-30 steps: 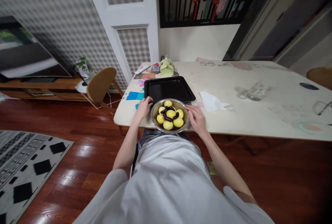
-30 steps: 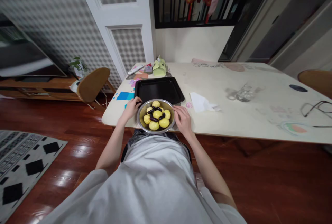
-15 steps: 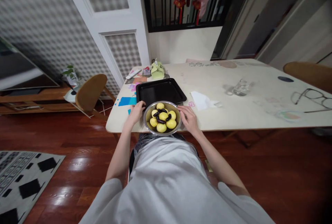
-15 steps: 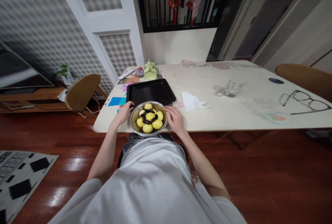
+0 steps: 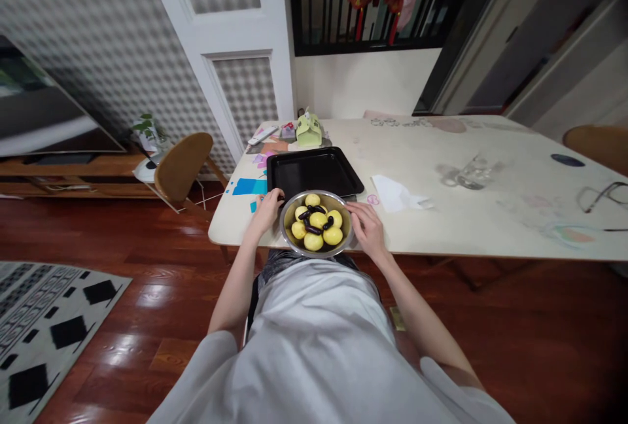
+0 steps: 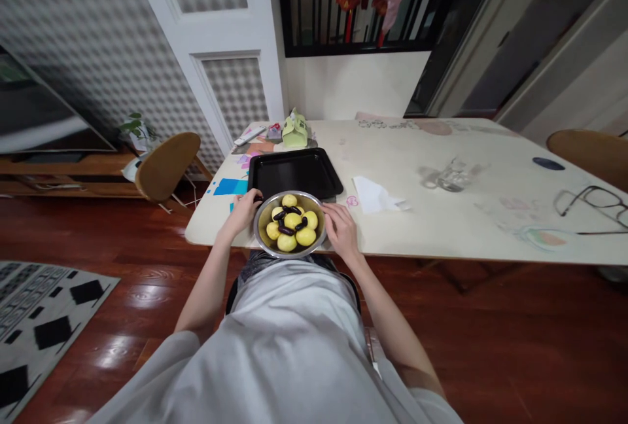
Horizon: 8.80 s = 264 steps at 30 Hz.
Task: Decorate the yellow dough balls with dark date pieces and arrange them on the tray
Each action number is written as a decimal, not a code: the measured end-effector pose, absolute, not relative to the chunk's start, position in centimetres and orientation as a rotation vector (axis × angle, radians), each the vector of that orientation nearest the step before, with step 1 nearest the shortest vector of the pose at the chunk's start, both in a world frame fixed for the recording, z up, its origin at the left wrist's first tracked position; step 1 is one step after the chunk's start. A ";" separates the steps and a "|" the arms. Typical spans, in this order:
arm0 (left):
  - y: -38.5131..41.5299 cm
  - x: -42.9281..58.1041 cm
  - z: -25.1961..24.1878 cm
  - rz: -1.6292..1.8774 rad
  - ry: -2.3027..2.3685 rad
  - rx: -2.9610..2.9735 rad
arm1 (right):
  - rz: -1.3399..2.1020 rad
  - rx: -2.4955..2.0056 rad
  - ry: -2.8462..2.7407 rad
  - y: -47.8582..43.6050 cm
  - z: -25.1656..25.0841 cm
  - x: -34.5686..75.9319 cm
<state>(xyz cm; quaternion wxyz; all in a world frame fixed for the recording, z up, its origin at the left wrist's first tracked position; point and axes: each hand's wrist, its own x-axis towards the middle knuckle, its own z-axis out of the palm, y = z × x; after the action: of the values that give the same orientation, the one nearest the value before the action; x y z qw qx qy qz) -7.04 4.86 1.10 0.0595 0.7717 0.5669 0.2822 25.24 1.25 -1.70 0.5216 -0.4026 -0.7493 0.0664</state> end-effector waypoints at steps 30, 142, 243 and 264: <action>0.4 -0.8 5.3 1.231 0.996 2.267 | 0.123 -0.949 -1.810 1.1 -1.5 25.2; 14.4 -3.0 2.8 0.644 0.942 1.921 | 0.097 -0.933 -1.813 1.0 -1.4 25.1; 0.1 -4.2 6.7 1.020 0.852 2.443 | 0.159 -0.963 -1.798 1.0 -1.2 25.0; -0.2 -0.6 5.4 1.114 0.763 2.378 | 0.147 -0.952 -1.806 1.0 -1.2 25.0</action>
<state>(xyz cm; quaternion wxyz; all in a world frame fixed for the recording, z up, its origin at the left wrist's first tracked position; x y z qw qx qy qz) -0.61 -0.24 5.40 0.2021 0.8516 0.2732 0.3991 24.98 1.02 -1.17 0.5207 -0.3970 -0.7533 0.0614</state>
